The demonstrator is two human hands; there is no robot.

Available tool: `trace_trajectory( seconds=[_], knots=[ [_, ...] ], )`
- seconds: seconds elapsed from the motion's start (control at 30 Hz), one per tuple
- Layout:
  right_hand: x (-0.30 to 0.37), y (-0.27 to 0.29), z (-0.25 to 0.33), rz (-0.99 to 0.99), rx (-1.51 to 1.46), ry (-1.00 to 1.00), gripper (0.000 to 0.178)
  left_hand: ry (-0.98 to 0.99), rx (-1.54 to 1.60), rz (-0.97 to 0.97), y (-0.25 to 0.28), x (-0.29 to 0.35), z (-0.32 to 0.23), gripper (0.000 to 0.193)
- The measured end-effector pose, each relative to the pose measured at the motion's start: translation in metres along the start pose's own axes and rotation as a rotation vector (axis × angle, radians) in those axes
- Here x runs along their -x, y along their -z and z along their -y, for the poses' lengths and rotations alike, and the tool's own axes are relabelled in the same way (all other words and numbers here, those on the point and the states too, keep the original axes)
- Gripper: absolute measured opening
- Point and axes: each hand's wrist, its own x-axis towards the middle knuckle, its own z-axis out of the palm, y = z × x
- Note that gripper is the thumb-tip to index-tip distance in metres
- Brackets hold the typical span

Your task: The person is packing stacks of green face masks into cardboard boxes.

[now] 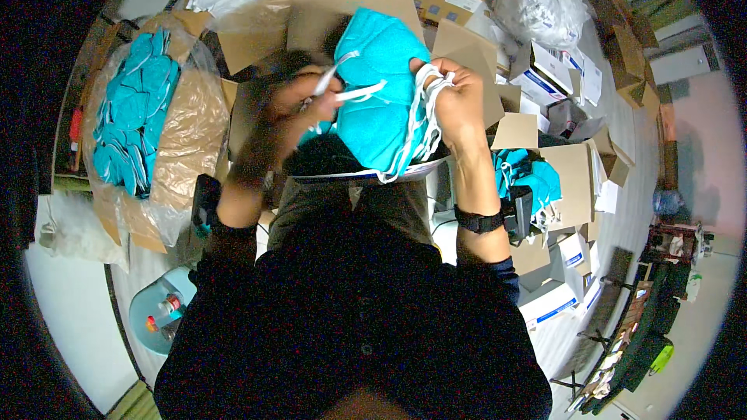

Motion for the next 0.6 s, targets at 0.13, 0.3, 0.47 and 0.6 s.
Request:
trace_trajectory(
  seconds=[0.13, 0.3, 0.47, 0.6],
  knots=[
    [-0.007, 0.01, -0.011, 0.016, 0.03, 0.049, 0.024, -0.078, 1.01, -0.331, 0.031, 0.016, 0.005, 0.031],
    [-0.01, 0.005, -0.028, -0.04, 0.348, 0.209, 0.016, -0.281, 0.242, -0.248, 0.046, -0.003, 0.021, 0.028],
    [0.008, -0.009, 0.003, -0.072, 0.455, 0.266, 0.044, -0.149, 0.047, -0.006, 0.021, -0.029, 0.019, 0.022],
    [0.021, -0.02, 0.022, 0.282, 0.338, 0.213, 0.07, -0.15, 0.153, 0.116, 0.01, -0.042, 0.006, 0.027]
  ],
)
